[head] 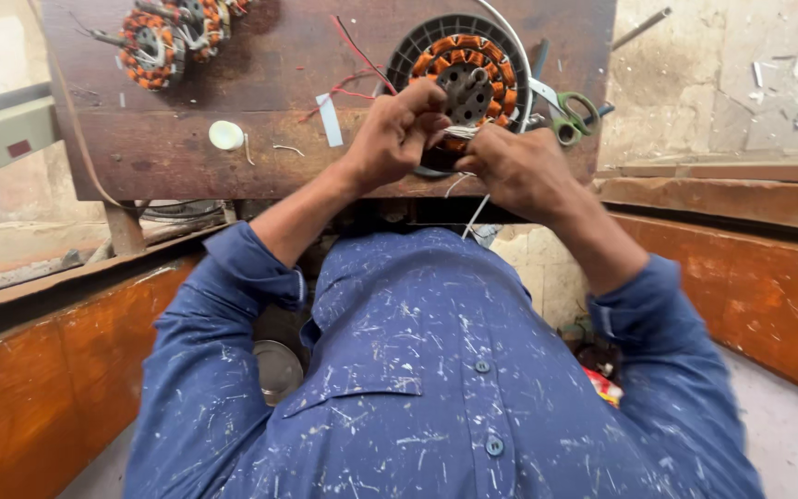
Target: The person works on a motor stator, stripping and twisting wires, then wrapping connections with white tape. They use pliers and scissors to cut and manipulate wires, then clean the workbench by sweeping debris into a drawer.
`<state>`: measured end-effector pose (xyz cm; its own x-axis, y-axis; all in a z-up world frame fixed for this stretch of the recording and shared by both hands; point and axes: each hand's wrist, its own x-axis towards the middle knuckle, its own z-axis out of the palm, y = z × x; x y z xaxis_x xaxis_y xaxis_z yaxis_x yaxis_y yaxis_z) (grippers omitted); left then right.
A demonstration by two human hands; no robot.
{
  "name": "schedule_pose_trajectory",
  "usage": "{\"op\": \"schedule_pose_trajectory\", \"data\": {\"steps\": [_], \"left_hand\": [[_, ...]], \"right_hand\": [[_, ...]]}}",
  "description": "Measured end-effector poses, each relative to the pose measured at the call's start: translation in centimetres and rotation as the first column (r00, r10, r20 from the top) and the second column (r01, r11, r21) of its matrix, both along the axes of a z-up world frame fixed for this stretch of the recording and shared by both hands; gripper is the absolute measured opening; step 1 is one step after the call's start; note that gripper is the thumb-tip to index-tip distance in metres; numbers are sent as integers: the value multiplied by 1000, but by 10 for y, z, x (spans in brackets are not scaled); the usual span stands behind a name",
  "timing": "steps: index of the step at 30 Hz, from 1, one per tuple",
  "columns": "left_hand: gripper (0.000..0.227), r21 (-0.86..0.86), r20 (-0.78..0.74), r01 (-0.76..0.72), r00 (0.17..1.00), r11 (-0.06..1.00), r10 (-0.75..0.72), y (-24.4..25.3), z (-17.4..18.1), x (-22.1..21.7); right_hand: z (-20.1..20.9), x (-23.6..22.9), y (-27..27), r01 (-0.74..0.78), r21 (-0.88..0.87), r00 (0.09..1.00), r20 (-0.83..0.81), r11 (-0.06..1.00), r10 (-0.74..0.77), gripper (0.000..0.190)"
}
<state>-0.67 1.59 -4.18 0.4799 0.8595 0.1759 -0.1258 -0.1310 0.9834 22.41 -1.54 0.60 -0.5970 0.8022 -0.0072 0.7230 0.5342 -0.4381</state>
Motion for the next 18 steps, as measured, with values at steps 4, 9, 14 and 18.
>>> {"op": "schedule_pose_trajectory", "data": {"steps": [4,9,14,18], "left_hand": [[16,-173,34,-106,993,979,114,-4,5,2],[28,160,-215,-429,864,889,455,-36,30,-8],[14,104,-434,-325,835,940,337,-50,22,-6],[18,-610,60,0,997,793,46,-45,7,4]], "right_hand": [[-4,-7,-7,0,179,952,-302,984,55,23],[1,-11,-25,-76,226,899,-406,971,165,16],[0,-20,-37,-94,130,882,-449,987,143,16],[-7,-20,-44,-76,14,835,-545,997,71,15]]}}
